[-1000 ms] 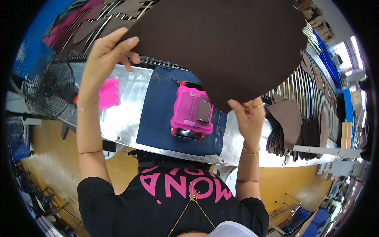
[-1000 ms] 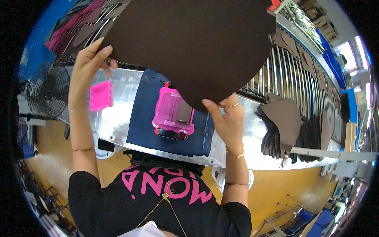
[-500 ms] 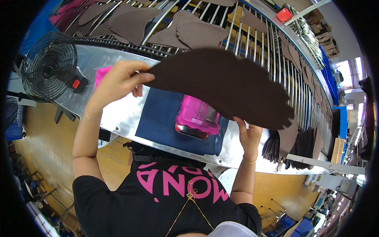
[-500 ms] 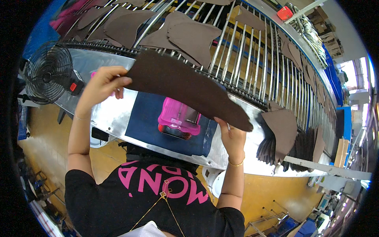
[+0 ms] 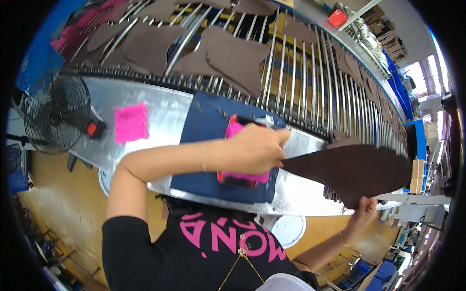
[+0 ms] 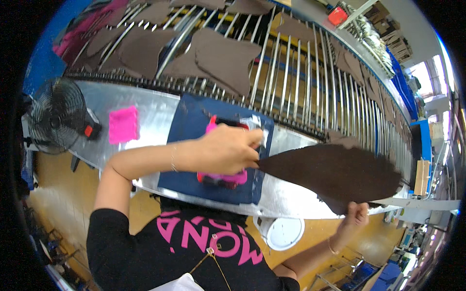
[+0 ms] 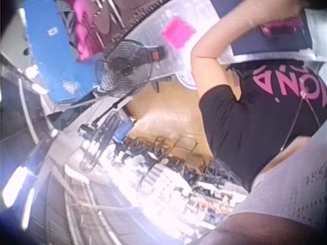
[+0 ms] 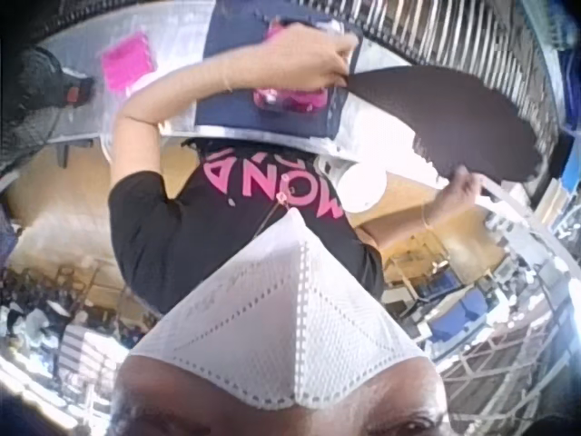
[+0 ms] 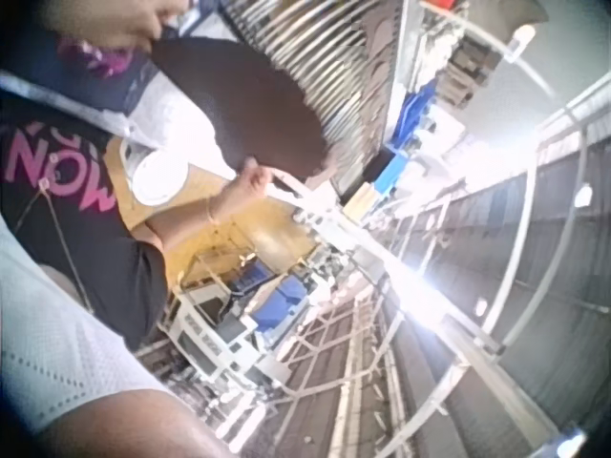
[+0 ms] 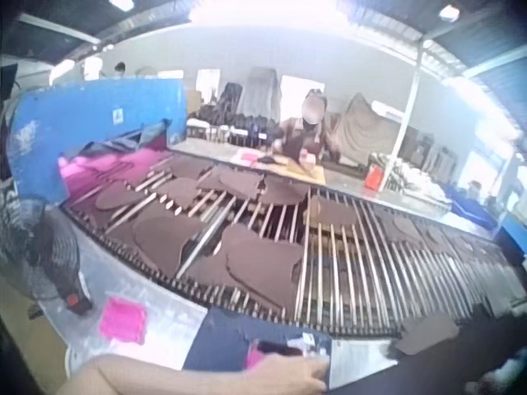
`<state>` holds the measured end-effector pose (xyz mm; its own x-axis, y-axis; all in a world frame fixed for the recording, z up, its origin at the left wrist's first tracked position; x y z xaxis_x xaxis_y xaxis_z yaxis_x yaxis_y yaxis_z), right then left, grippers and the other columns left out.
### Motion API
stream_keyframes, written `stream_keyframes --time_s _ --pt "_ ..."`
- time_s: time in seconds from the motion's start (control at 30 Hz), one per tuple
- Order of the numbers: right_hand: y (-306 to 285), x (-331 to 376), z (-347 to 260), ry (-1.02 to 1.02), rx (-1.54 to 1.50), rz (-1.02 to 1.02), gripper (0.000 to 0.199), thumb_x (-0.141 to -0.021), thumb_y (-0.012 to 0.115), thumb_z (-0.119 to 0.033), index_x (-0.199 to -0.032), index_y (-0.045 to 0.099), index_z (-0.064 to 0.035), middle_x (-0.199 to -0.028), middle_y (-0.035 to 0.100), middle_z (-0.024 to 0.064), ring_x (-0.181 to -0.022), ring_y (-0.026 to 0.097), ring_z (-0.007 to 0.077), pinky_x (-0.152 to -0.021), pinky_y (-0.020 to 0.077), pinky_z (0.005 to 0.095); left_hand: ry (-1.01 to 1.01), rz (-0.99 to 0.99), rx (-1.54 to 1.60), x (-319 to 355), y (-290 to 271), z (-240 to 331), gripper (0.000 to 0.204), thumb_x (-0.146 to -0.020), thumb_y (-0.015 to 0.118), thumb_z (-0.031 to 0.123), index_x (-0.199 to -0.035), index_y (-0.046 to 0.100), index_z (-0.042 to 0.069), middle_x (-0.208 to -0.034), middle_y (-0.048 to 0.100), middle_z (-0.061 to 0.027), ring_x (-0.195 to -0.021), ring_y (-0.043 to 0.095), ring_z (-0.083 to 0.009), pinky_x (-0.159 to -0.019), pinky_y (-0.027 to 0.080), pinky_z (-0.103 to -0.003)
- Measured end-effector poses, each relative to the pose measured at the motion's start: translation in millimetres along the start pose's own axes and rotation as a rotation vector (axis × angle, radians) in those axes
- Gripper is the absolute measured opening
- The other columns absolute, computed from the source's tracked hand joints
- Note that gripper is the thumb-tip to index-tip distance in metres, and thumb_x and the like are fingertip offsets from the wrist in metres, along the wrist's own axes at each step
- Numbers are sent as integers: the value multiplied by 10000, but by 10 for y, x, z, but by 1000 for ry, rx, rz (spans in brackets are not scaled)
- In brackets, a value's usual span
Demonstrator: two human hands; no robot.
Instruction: The person repeatedly picks up brown fabric pieces from a conveyor belt and stacks them on a nearby table. The person handles the pieces one at a time, placing them in a growing pile.
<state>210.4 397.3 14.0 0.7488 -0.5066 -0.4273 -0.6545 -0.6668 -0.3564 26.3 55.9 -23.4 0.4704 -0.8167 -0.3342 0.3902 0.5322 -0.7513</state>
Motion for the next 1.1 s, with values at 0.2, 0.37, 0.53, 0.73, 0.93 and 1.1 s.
stream_keyframes --time_s 0.2,0.37,0.53,0.73,0.93,1.1 --pt "723 -881 -481 46 15 -77 237 -888 638 -147 -1032 580 32 -941 614 22 -827 527 72 -759 422 211 -143 490 199 279 -708 -275 371 -818 664 190 -1156 539 100 -968 512 -104 -847 611 -289 -694 495 -338" --pt "2554 -1725 -374 142 -219 -441 359 -892 608 -139 -1165 547 86 -1005 637 94 -873 590 115 -767 461 233 -360 999 579 1094 -878 -746 311 -893 571 39 -1200 533 72 -884 465 27 -584 365 -16 -506 305 -154" --pt "4595 -2459 110 255 -347 -578 306 -893 610 -185 -1141 598 -7 -895 635 20 -715 588 82 -581 475 215 -442 1274 745 1568 -580 -1147 249 -969 465 82 -1217 452 63 -723 446 20 -543 347 -27 -453 269 -184" --pt "6204 -2948 658 295 -214 -329 245 -846 645 -143 -1057 653 -19 -775 661 44 -529 587 103 -413 403 235 -440 1252 679 1786 -462 -1275 374 -997 433 322 -921 626 11 -565 459 16 -511 390 -44 -455 277 -204" --pt "6918 -3077 1077 305 -24 -335 265 -804 661 -153 -1042 681 -38 -822 695 84 -619 670 165 -456 472 286 -594 1133 777 1730 -486 -1258 478 -991 372 429 -949 584 3 -599 506 -29 -511 425 -65 -465 320 -209" --pt "6920 -2902 1150 56 493 -300 292 -762 671 -171 -1027 686 -50 -981 695 129 -938 657 261 -877 474 345 -626 1144 875 1722 -466 -1289 428 -991 404 393 -1025 598 13 -638 522 -15 -550 425 -52 -488 309 -198"
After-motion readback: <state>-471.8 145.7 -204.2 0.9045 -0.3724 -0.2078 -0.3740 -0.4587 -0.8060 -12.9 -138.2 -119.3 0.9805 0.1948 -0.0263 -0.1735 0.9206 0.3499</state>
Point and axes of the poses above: each hand's wrist, its own x-axis away from the middle knuckle, its own y-axis out of the palm, z = x × y, the point moved 1 cm from there along -x, towards the middle knuckle
